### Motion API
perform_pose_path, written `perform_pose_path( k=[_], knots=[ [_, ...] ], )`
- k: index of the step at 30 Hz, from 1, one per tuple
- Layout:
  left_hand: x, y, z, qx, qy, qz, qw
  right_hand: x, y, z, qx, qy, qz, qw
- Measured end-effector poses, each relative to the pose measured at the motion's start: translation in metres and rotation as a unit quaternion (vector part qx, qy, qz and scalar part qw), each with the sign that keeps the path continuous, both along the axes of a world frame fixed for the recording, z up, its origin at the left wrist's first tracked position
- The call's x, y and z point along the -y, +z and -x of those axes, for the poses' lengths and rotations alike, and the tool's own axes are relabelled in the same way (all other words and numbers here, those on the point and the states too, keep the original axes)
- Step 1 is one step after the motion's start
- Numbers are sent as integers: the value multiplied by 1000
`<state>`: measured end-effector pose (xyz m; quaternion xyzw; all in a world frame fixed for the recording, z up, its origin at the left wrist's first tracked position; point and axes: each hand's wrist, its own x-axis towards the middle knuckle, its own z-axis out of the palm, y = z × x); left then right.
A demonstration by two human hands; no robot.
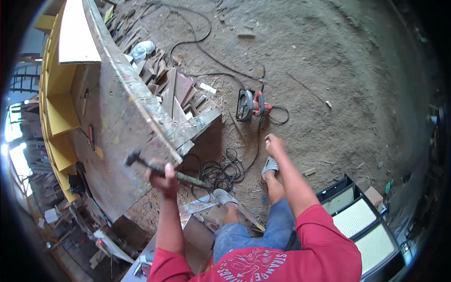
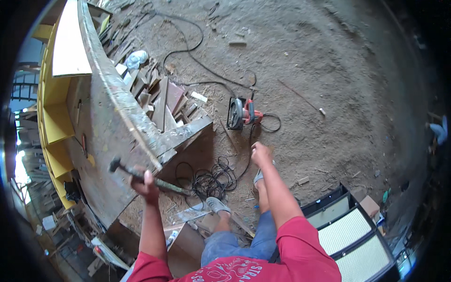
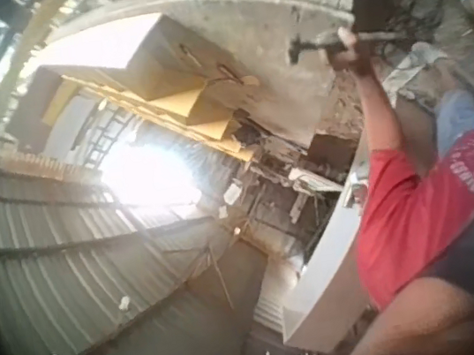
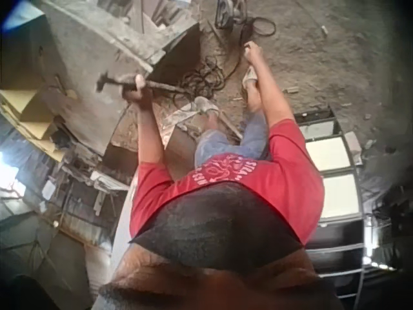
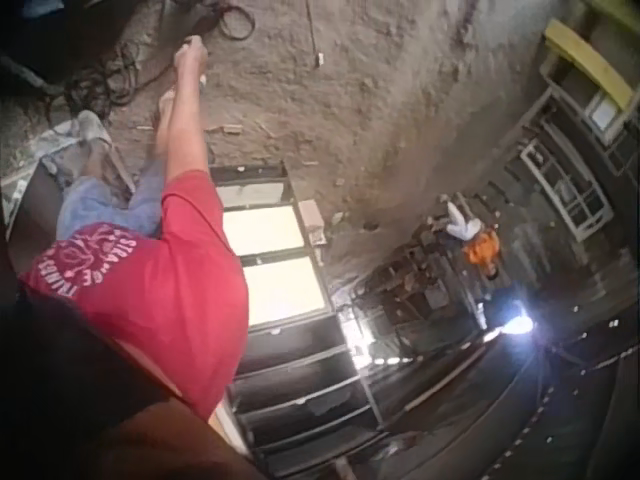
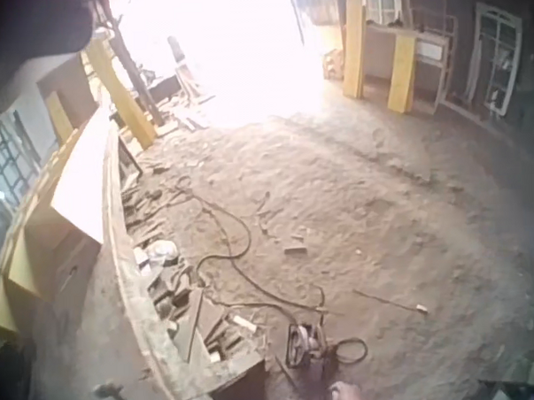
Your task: The person assembles a wooden shelf unit by securing wooden boards and dividers in place with nails and a hammer.
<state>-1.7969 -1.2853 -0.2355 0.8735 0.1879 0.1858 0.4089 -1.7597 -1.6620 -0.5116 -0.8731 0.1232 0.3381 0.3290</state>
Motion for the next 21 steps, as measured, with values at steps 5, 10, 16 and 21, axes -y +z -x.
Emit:
perform_pose_path(
  k=[5,10,16,21],
  knots=[
    [9,-5,6,16,110,-167,980,15,-163,-97,215,293,121,924],
    [19,10,-11,-103,65,-164,979,0,-267,-191,260,480,144,825],
    [31,32,-30,-184,47,-176,966,-48,-283,-233,317,615,113,714],
    [19,32,-27,-188,-8,-221,957,-103,-244,-231,205,645,82,732]
  ],
)
